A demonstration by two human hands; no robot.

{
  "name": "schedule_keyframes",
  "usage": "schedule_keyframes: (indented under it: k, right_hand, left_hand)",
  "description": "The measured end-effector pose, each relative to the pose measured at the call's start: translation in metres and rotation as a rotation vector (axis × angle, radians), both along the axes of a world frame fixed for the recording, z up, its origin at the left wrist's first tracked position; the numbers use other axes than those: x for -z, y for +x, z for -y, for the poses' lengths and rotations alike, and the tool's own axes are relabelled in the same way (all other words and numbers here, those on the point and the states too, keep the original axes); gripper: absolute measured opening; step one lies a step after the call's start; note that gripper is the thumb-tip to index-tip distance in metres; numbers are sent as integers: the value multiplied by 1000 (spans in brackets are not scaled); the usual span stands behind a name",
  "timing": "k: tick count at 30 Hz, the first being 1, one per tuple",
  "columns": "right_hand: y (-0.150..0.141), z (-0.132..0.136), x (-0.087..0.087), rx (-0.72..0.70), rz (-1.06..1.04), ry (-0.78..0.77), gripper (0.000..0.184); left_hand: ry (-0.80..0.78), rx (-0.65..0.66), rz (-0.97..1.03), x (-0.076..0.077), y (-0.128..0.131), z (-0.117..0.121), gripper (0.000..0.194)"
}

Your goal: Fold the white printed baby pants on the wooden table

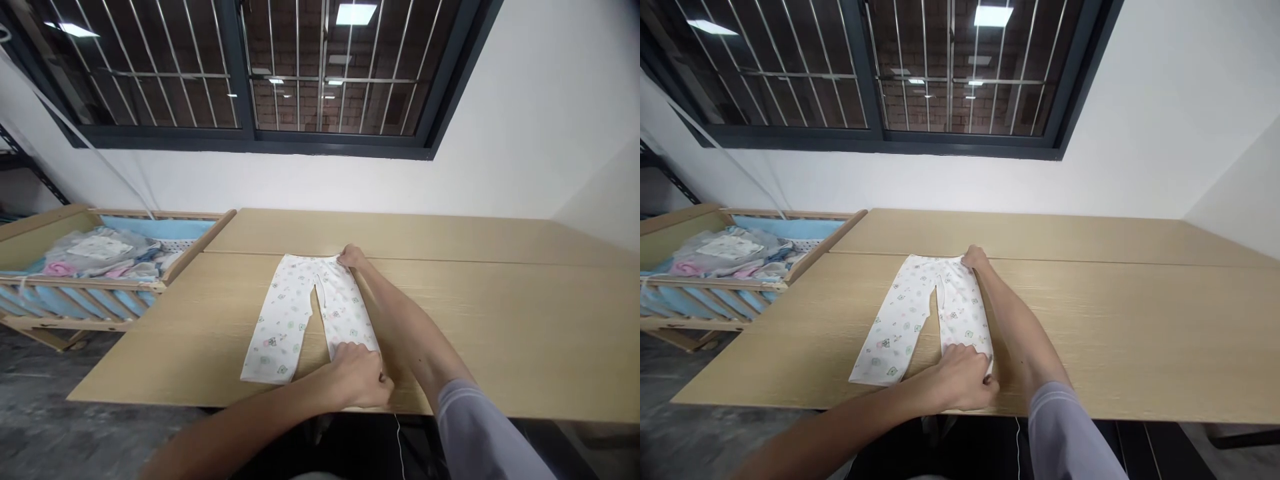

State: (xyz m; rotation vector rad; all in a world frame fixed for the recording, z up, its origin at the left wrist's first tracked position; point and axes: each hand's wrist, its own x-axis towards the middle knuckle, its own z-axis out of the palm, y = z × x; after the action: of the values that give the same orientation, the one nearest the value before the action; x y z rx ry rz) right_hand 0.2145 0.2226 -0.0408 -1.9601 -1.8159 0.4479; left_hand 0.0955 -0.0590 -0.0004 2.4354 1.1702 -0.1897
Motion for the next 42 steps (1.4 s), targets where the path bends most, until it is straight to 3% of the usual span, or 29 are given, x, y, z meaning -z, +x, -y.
schedule_keyframes:
  k: [3, 6, 12, 17, 21, 26, 32, 34, 36, 39, 42]
  right_hand:
    - [-3, 0, -8, 15, -29, 5, 20]
    - [-10, -2, -20, 22, -72, 46, 27]
    - [-52, -8, -41, -9, -159, 101, 34]
    - [-108, -8, -42, -62, -194, 86, 34]
    - [-148, -3, -40, -89, -186, 43, 38]
    - [-178, 4, -35, -107, -160, -22, 39]
    - [-188, 10, -27, -160, -153, -35, 29]
    - [-187, 15, -28, -203, -170, -6, 22]
    - [-184, 26, -30, -262, -195, 28, 19]
    - [-178, 64, -35, -528, -247, 131, 30]
    - [-168, 127, -36, -1005, -199, 186, 55]
  left_hand:
    - [52, -91, 94, -7, -15, 3, 31]
    - [84, -267, 272, -13, -41, 9, 27]
    - [-65, -623, 631, -13, -109, 36, 34]
    - [-43, -802, 600, 2, -161, 51, 41]
    - [36, -875, 470, 13, -187, 53, 42]
    - [99, -884, 308, 21, -194, 52, 39]
    - [161, -952, -21, 20, -194, 59, 37]
    - [301, -982, -93, 22, -192, 67, 37]
    - [562, -916, -61, 28, -187, 76, 36]
    - [894, -644, 93, 46, -174, 90, 43]
    - [980, -472, 136, 70, -160, 99, 73]
